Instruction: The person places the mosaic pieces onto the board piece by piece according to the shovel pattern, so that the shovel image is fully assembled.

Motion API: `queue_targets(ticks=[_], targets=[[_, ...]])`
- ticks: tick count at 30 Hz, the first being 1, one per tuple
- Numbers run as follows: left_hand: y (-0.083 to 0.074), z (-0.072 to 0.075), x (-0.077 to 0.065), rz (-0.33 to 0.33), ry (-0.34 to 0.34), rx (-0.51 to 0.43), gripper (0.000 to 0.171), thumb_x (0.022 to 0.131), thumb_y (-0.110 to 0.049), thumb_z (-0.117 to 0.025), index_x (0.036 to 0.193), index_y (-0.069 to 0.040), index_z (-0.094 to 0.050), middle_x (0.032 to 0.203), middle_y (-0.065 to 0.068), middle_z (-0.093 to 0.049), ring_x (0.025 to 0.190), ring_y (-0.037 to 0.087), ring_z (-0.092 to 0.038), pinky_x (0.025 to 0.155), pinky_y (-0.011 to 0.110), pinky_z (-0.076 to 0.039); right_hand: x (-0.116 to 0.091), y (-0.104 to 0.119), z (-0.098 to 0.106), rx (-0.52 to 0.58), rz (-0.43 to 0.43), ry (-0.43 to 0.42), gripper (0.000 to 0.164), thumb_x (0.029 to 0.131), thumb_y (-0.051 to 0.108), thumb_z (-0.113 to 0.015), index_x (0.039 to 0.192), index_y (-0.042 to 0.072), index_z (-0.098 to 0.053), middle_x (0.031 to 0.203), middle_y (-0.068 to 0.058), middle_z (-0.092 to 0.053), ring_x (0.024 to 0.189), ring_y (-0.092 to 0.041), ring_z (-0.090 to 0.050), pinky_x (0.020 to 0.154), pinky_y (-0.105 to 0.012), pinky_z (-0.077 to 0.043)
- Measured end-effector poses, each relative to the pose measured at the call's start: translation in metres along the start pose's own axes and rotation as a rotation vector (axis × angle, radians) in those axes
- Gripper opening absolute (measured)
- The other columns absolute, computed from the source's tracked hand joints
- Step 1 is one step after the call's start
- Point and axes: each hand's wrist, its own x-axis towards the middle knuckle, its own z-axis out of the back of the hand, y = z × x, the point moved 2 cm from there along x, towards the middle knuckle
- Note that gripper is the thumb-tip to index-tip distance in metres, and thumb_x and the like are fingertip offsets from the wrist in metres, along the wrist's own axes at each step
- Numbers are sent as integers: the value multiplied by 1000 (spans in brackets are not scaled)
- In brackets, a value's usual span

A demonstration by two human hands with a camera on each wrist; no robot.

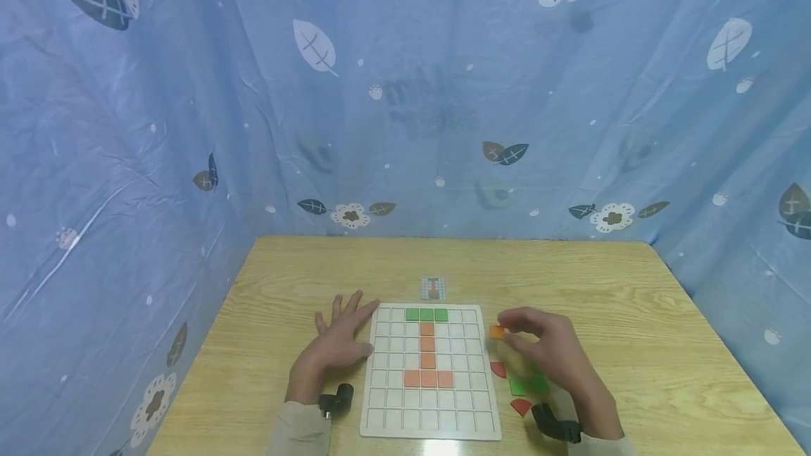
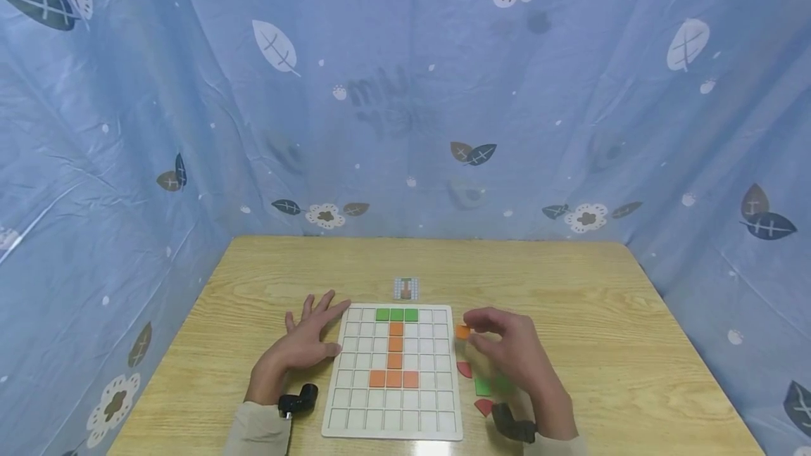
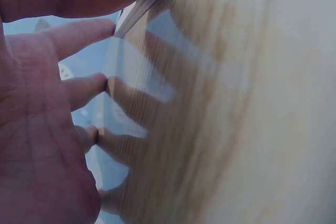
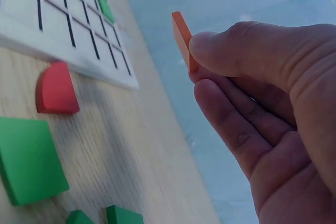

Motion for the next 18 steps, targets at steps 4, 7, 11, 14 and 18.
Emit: queue_targets(ticks=[4,7,11,14,18], targets=[[1,-1,0,5,3,2,92,80,-10,-72,168,-15,-46,183,24,-15,167,57,10,120,85,20,-7,10,2,-6,18,-10,25,92,10,-86,117,17,-83,110,10,-83,104,-14,-80,93,-38,-66],[1,-1,0,7,2,1,92,79,-10,-72,168,-15,-46,183,23,-15,167,56,9,120,85,20,-12,17,-1,9,-2,-5,26,92,10,-87,115,19,-84,110,12,-83,104,-11,-79,94,-37,-66],[1,-2,0,6,-3,-1,92,79,-9,-73,167,-14,-46,182,24,-16,167,56,9,120,86,19,-18,23,-7,57,-59,28,25,92,15,-88,116,22,-84,110,15,-82,106,-9,-78,95,-33,-64],[1,-2,-1,8,-5,0,92,79,-9,-73,167,-14,-47,182,23,-17,167,56,9,120,86,19,-22,26,-13,91,-74,51,25,92,20,-88,116,23,-84,111,16,-82,108,-7,-77,96,-30,-62],[0,-2,-1,10,-8,-1,92,79,-8,-73,167,-15,-47,182,23,-17,167,56,8,120,86,19,-25,30,-23,119,-17,62,24,91,16,-88,115,19,-84,110,12,-83,105,-6,-77,93,-31,-64]])
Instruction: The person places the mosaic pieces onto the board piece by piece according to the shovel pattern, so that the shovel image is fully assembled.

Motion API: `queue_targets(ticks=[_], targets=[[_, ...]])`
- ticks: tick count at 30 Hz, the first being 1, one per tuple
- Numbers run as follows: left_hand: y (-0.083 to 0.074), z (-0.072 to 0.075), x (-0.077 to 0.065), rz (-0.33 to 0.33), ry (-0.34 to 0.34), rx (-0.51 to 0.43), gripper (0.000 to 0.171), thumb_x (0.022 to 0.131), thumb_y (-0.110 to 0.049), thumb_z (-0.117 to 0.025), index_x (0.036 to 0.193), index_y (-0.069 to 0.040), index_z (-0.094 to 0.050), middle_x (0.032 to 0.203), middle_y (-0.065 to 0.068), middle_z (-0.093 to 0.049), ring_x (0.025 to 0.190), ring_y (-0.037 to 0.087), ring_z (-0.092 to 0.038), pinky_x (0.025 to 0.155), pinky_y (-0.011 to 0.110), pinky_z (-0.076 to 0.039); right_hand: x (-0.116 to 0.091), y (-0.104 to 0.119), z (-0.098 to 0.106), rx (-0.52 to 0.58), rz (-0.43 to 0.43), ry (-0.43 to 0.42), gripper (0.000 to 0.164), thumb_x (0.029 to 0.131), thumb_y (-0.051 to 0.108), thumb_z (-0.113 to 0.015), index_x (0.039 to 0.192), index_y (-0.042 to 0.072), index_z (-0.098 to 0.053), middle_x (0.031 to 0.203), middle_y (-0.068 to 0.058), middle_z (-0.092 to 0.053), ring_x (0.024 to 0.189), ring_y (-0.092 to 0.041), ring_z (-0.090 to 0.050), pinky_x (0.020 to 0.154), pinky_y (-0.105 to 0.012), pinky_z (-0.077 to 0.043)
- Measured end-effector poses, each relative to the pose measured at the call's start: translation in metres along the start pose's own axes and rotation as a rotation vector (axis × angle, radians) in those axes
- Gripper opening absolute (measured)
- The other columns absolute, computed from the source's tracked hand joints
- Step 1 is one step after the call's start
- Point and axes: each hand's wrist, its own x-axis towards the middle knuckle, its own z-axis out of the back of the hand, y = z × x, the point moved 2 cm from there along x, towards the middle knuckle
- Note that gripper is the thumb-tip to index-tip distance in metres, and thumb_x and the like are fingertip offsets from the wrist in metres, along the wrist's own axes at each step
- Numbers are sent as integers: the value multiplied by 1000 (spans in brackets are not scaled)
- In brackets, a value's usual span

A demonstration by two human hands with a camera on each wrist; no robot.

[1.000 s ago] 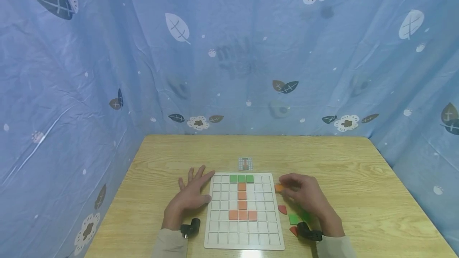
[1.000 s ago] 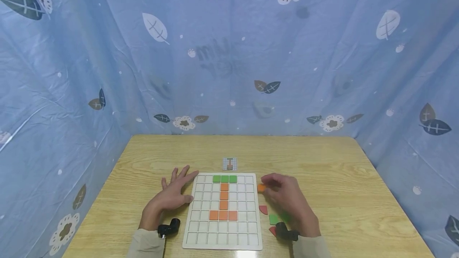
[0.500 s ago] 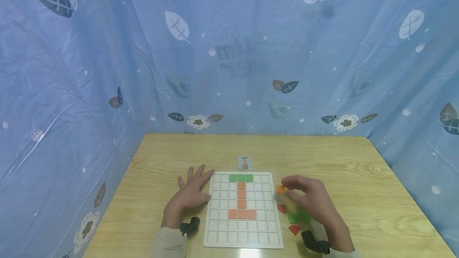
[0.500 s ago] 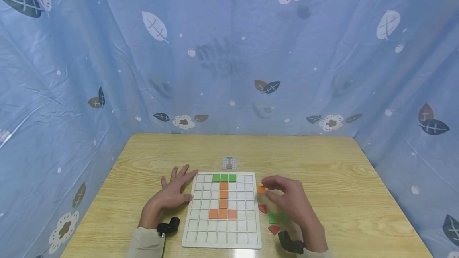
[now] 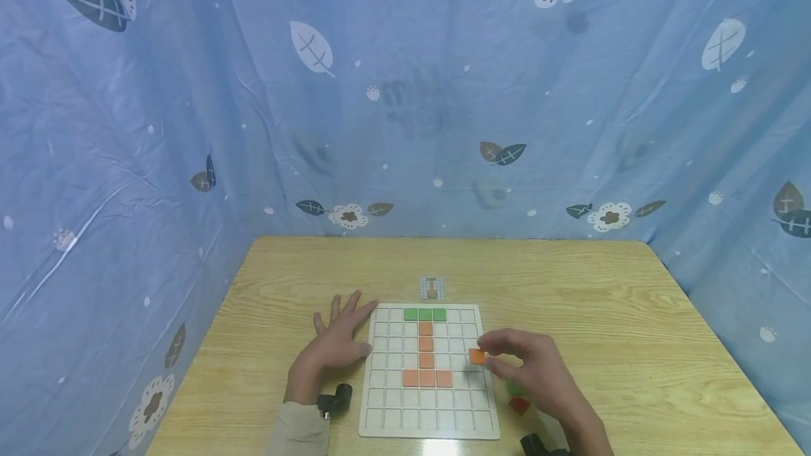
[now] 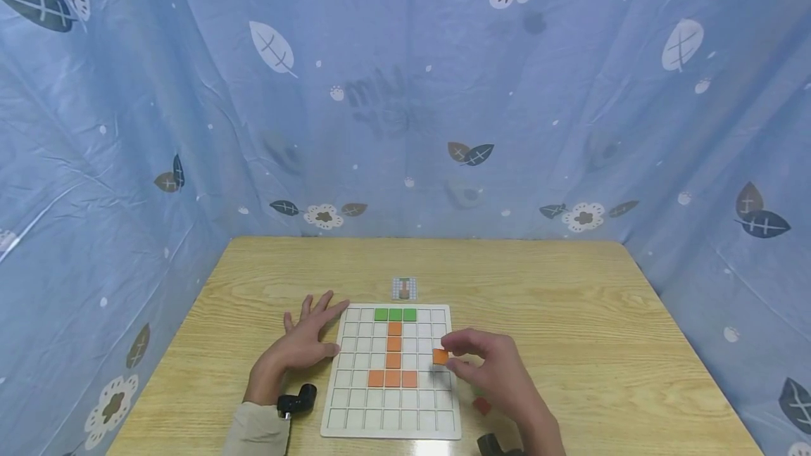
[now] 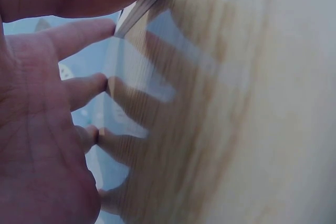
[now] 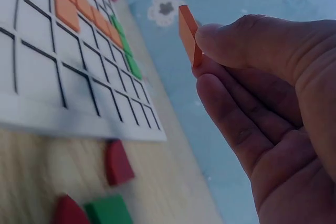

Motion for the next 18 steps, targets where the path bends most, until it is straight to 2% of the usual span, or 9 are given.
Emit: queue_targets(ticks=[5,8,11,15,18], targets=[[0,-1,0,3,-1,2,91,79,-8,-74,167,-14,-48,182,24,-17,167,56,8,120,86,18,-1,3,-13,30,32,17,23,90,11,-88,110,21,-85,109,13,-83,99,-5,-75,87,-32,-66],[0,-1,0,5,-3,1,91,79,-8,-74,166,-15,-48,182,24,-18,167,56,7,120,86,18,-2,5,-21,33,47,35,22,91,13,-87,109,23,-85,109,14,-83,99,-4,-73,86,-32,-65],[0,-1,1,5,-6,-1,91,80,-7,-75,166,-15,-49,182,24,-18,167,56,7,120,86,18,-3,7,-29,37,87,54,21,91,11,-87,110,22,-85,108,13,-83,97,-6,-75,87,-34,-65],[0,0,1,4,-8,-4,90,80,-7,-75,166,-15,-49,182,24,-18,167,57,7,120,86,18,-4,9,-40,65,116,87,21,91,11,-86,110,19,-85,108,10,-84,97,-12,-79,92,-30,-65],[0,0,0,4,-7,-2,90,81,-7,-75,166,-15,-49,182,24,-18,167,57,7,120,86,18,-4,11,-47,74,153,97,21,91,9,-86,109,20,-84,108,10,-84,99,-11,-79,92,-28,-65]])
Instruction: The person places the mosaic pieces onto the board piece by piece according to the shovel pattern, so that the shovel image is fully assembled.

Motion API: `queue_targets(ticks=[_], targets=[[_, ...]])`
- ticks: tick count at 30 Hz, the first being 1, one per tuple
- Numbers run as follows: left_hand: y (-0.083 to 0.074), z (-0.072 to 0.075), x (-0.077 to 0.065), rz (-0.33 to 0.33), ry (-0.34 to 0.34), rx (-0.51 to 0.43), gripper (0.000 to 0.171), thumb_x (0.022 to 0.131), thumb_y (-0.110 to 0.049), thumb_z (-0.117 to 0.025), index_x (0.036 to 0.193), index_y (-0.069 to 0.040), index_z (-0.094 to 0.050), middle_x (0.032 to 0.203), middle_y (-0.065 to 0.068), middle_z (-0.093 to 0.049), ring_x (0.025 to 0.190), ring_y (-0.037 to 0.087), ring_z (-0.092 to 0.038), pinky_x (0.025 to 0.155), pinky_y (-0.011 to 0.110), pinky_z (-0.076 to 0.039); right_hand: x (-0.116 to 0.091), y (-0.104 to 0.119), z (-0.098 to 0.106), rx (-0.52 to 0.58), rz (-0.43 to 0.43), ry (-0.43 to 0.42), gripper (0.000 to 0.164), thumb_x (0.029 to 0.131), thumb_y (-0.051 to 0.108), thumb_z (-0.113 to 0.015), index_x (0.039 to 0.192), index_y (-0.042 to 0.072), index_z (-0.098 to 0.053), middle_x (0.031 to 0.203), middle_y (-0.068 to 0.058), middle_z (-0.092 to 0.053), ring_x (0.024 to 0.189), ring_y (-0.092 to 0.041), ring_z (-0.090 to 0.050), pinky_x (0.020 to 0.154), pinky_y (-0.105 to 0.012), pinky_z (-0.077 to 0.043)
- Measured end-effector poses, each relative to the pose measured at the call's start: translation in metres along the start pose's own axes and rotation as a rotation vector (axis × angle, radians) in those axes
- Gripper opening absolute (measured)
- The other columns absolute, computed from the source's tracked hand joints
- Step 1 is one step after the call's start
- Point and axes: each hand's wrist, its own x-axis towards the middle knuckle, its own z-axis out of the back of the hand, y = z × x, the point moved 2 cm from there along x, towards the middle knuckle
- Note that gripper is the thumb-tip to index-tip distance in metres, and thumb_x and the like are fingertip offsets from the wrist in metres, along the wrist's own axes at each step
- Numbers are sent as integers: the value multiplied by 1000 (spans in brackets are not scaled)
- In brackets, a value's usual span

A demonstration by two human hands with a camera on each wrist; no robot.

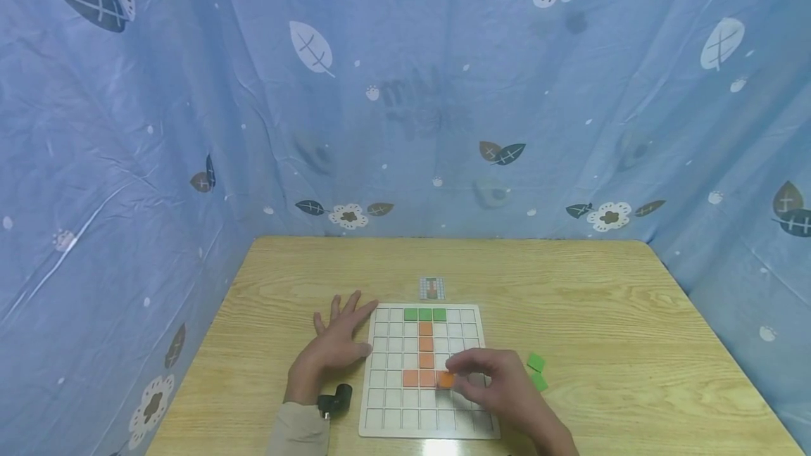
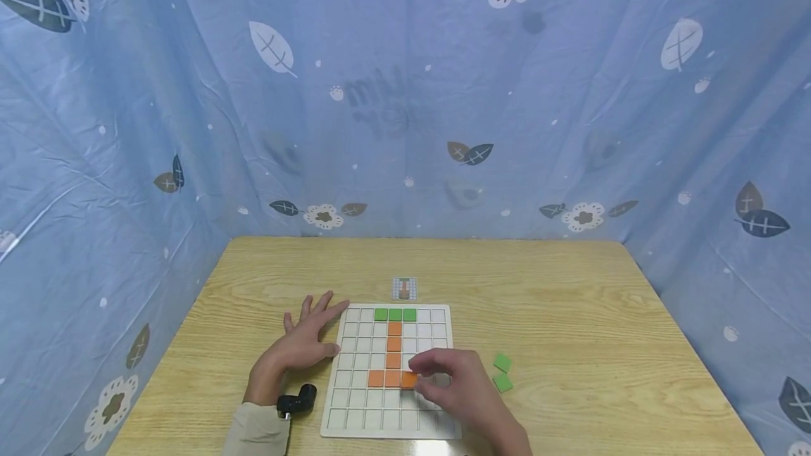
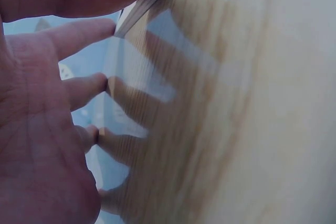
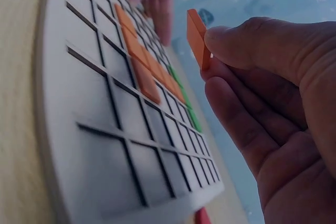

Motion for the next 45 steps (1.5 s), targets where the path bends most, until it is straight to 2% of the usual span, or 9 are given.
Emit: queue_targets(ticks=[7,12,20,24,30,36,42,45], targets=[[1,0,0,-5,4,1,90,81,-8,-74,166,-15,-48,182,23,-18,167,56,7,120,85,18,1,1,-15,-2,67,18,28,86,3,-85,107,21,-84,105,10,-84,90,-13,-79,84,-31,-67],[2,0,0,-11,7,2,89,81,-9,-74,167,-14,-48,182,24,-17,167,57,8,120,86,19,0,2,-24,-7,95,28,30,85,0,-85,108,19,-84,105,9,-84,93,-5,-77,85,-29,-66],[2,0,1,-9,14,4,90,82,-10,-73,168,-15,-46,182,24,-16,167,56,9,120,85,19,0,4,-32,-45,256,15,28,85,-3,-87,108,13,-83,101,5,-84,89,-7,-77,82,-26,-65],[3,0,2,-7,13,11,89,83,-10,-73,168,-15,-46,182,24,-16,167,55,9,120,85,19,0,2,-36,-45,253,43,28,87,-2,-84,110,14,-83,101,7,-83,91,-3,-75,85,-21,-62],[2,1,1,-5,13,10,90,82,-10,-75,167,-15,-47,182,24,-17,167,56,8,120,86,19,0,2,-40,-63,283,34,29,85,-3,-84,108,15,-82,99,7,-82,90,2,-70,83,-15,-59],[2,1,1,-2,10,13,89,82,-9,-75,167,-15,-47,182,24,-17,167,57,8,120,86,19,-1,3,-42,-44,285,12,33,84,-7,-82,110,13,-82,100,4,-82,89,-3,-72,84,-13,-58],[1,0,1,4,8,8,90,82,-10,-75,167,-17,-47,183,22,-16,168,56,8,121,84,20,2,3,-45,-88,324,-12,30,83,-6,-84,107,12,-82,100,4,-82,90,-7,-74,86,-13,-57],[1,1,1,1,4,1,90,81,-10,-74,167,-16,-47,183,23,-16,167,56,8,120,84,20,2,4,-46,-100,299,-2,30,83,-5,-85,107,13,-82,100,5,-82,91,-7,-74,86,-13,-57]])
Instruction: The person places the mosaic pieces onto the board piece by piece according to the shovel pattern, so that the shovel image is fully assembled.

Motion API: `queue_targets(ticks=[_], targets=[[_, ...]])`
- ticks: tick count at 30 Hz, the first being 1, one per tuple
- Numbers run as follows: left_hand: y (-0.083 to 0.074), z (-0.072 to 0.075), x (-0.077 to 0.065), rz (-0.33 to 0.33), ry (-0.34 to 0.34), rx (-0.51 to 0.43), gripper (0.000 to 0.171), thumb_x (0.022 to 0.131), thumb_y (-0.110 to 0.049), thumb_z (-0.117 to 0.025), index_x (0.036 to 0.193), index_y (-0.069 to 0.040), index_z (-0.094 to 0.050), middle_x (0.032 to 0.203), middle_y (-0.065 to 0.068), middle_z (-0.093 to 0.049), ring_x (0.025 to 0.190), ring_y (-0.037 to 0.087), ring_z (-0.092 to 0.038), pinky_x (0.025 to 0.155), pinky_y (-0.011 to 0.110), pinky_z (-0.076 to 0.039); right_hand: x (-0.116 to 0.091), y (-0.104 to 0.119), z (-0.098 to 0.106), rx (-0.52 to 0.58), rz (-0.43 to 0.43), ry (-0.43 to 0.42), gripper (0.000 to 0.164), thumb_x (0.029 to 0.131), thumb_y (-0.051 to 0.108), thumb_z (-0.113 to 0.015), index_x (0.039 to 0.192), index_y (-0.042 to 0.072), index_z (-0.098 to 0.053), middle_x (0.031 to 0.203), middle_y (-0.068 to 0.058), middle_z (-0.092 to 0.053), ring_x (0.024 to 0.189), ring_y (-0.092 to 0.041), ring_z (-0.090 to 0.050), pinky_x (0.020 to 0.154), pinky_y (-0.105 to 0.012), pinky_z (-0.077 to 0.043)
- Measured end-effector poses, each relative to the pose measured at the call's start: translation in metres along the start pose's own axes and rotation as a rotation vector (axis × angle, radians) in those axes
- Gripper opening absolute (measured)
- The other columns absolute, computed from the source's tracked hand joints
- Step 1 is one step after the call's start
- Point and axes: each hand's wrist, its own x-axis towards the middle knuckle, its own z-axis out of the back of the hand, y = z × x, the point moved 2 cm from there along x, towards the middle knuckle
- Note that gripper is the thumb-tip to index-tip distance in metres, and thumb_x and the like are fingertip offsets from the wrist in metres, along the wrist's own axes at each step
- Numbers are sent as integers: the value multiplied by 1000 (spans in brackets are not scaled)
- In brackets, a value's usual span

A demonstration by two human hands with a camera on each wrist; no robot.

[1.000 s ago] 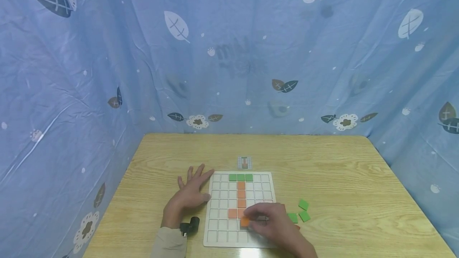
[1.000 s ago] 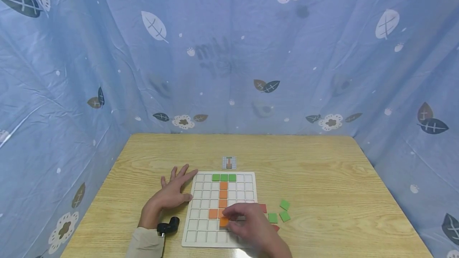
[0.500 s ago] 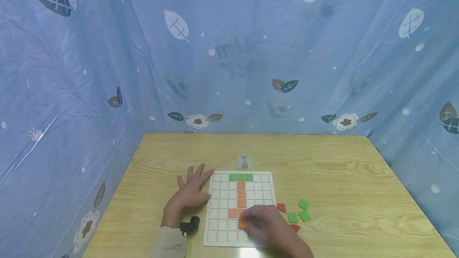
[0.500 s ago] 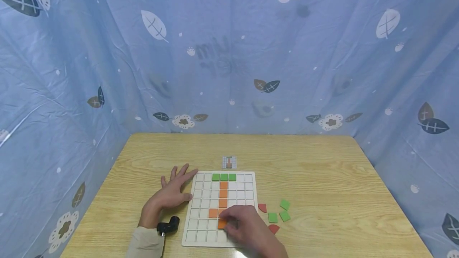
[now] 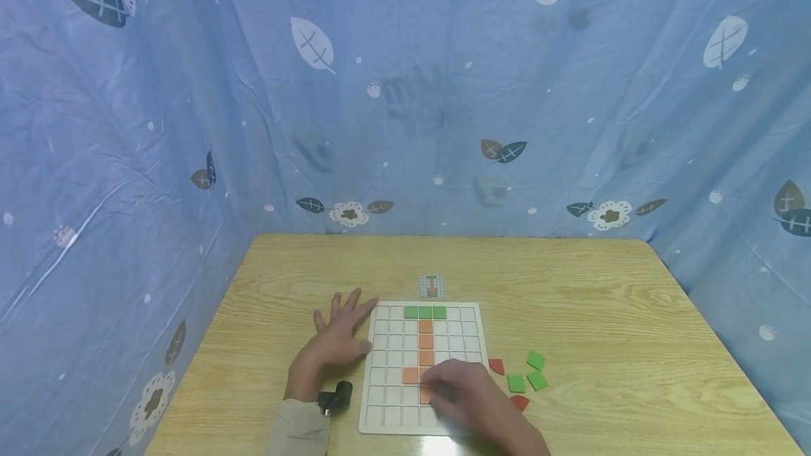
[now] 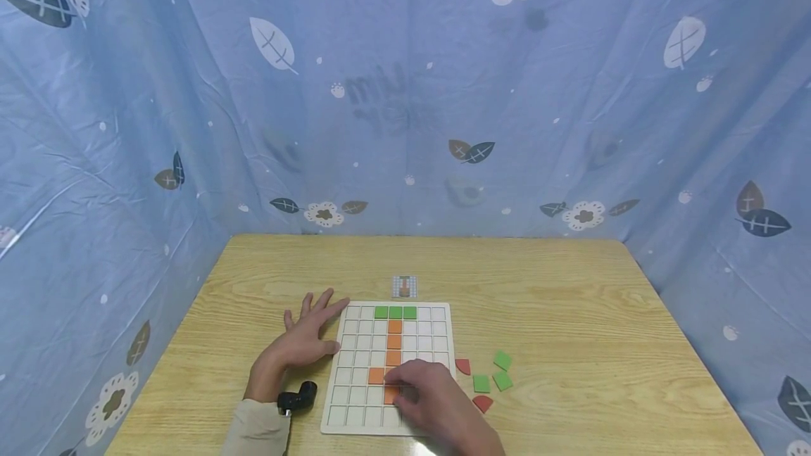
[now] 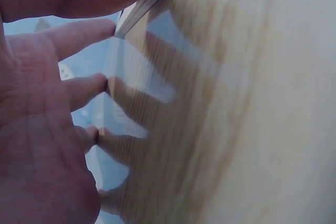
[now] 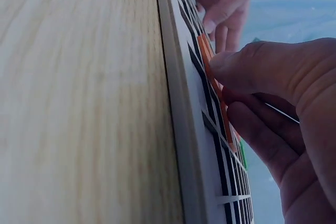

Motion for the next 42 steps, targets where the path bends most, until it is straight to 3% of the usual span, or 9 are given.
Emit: queue_targets(ticks=[7,12,16,20,24,27,34,42], targets=[[-1,1,0,-10,-1,10,90,81,-10,-75,167,-15,-48,182,25,-17,167,58,7,120,86,19,4,-2,13,-25,-83,3,31,83,-1,-87,106,18,-83,97,10,-81,89,-6,-75,83,-28,-64],[-2,1,0,-10,7,7,91,81,-9,-74,167,-16,-47,182,24,-16,167,57,8,119,86,19,9,-7,36,-80,-120,-47,29,83,4,-91,110,12,-83,104,4,-85,92,-14,-80,85,-36,-67],[-2,1,-1,-7,9,7,91,80,-9,-74,167,-15,-47,182,25,-17,167,57,8,119,86,19,8,-13,58,-70,-206,-74,28,87,9,-91,114,12,-83,111,1,-85,99,-19,-81,86,-41,-68],[-3,1,-2,2,9,10,91,80,-10,-74,167,-16,-47,182,24,-17,167,56,8,120,86,18,4,-21,80,-95,-326,-107,30,90,13,-90,118,16,-84,115,7,-84,105,-11,-79,92,-40,-67],[-2,1,-1,1,4,6,91,80,-10,-74,167,-15,-47,182,24,-17,167,57,8,120,86,18,-4,-30,97,-160,-364,-158,32,88,15,-91,119,18,-84,114,13,-83,104,-7,-78,95,-40,-66],[-1,0,0,2,4,11,91,81,-10,-74,167,-15,-47,182,24,-17,167,56,9,120,86,19,-12,-37,108,-187,-357,-196,32,88,14,-92,118,20,-84,112,10,-84,101,-7,-79,93,-37,-66],[0,-1,-1,-3,3,2,91,81,-9,-74,167,-15,-46,182,23,-17,168,55,9,120,85,19,-36,-52,127,-199,-394,-275,30,88,16,-92,117,19,-83,109,8,-84,99,-1,-77,90,-8,-56],[0,1,-1,-9,7,-2,91,81,-9,-73,168,-14,-45,182,24,-16,167,55,10,120,85,20,-63,-61,140,-216,-531,-274,28,92,23,-90,119,20,-82,112,2,-84,101,4,-75,87,-7,-54]])
